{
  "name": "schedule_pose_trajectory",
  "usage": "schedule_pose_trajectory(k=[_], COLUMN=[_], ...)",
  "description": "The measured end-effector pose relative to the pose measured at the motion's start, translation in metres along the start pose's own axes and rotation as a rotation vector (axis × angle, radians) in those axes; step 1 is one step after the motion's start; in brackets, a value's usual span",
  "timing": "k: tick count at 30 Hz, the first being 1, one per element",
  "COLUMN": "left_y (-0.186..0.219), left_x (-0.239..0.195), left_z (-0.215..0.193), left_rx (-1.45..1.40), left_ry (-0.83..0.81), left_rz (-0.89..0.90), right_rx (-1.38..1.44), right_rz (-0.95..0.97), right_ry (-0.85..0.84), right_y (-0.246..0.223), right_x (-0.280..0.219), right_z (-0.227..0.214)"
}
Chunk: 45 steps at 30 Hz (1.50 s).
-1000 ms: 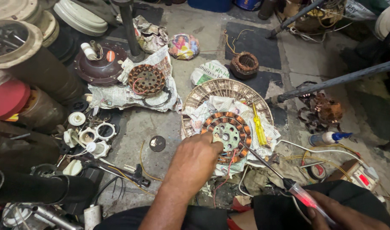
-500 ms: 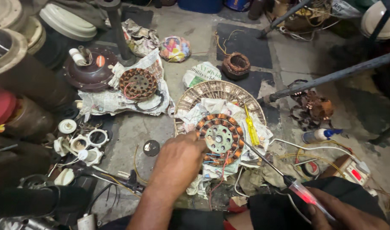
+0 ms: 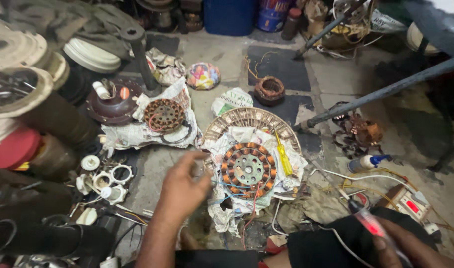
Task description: The person is repairing an electrical motor stator. They use a screwdriver to manipulate wires and a multimeter to test connections on the copper windings. The person also uses pliers to cut wires and a soldering iron to make connections.
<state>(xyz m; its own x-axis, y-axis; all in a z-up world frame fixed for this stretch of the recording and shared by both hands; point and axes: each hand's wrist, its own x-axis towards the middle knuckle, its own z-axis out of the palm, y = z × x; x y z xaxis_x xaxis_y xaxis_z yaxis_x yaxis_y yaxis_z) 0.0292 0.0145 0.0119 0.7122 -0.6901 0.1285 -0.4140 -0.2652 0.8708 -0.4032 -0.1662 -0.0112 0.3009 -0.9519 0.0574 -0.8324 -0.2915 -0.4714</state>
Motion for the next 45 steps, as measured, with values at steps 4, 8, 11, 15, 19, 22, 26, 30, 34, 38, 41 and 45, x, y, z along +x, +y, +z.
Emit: schedule_pose_trajectory(k=[4, 8, 11, 15, 19, 22, 26, 30, 34, 38, 41, 45], left_y=[-0.032, -0.068, -0.074, -0.042, 0.03, 0.096, 0.148, 0.179, 0.177, 0.159, 0.124, 0.055], left_x=[0.003, -0.03, -0.078, -0.136, -0.186, -0.216, -0.265, -0.277, -0.249, -0.204, -0.18, -0.164], left_z=[-0.015, -0.047, -0.058, -0.072, -0.083, -0.107, -0.123, -0.13, -0.13, -0.135, -0.16, -0.166], left_rx=[-0.332, -0.899, -0.934, -1.009, -0.941, -0.861, -0.917, -1.005, -1.109, -1.171, -1.175, -1.136], left_ry=[0.413, 0.701, 0.858, 0.775, 0.745, 0.789, 0.836, 0.827, 0.709, 0.652, 0.629, 0.731], left_rz=[-0.09, -0.43, -0.416, -0.281, -0.162, -0.055, 0.029, 0.086, 0.234, 0.122, 0.126, 0.028], right_rx=[0.382, 0.552, 0.625, 0.708, 0.753, 0.76, 0.733, 0.732, 0.68, 0.647, 0.623, 0.586], right_rz=[-0.251, -0.269, -0.289, -0.351, -0.39, -0.404, -0.417, -0.408, -0.39, -0.347, -0.327, -0.312], right_ry=[0.202, 0.267, 0.221, 0.151, 0.093, 0.085, 0.058, 0.043, 0.071, 0.09, 0.082, 0.015], right_y=[0.048, 0.088, 0.108, 0.115, 0.117, 0.106, 0.115, 0.114, 0.124, 0.106, 0.097, 0.119], right_x=[-0.001, 0.021, 0.05, 0.082, 0.091, 0.101, 0.109, 0.125, 0.122, 0.093, 0.09, 0.074], right_z=[-0.004, 0.001, 0.004, 0.013, 0.016, 0.007, 0.001, 0.009, 0.001, 0.017, 0.026, 0.051])
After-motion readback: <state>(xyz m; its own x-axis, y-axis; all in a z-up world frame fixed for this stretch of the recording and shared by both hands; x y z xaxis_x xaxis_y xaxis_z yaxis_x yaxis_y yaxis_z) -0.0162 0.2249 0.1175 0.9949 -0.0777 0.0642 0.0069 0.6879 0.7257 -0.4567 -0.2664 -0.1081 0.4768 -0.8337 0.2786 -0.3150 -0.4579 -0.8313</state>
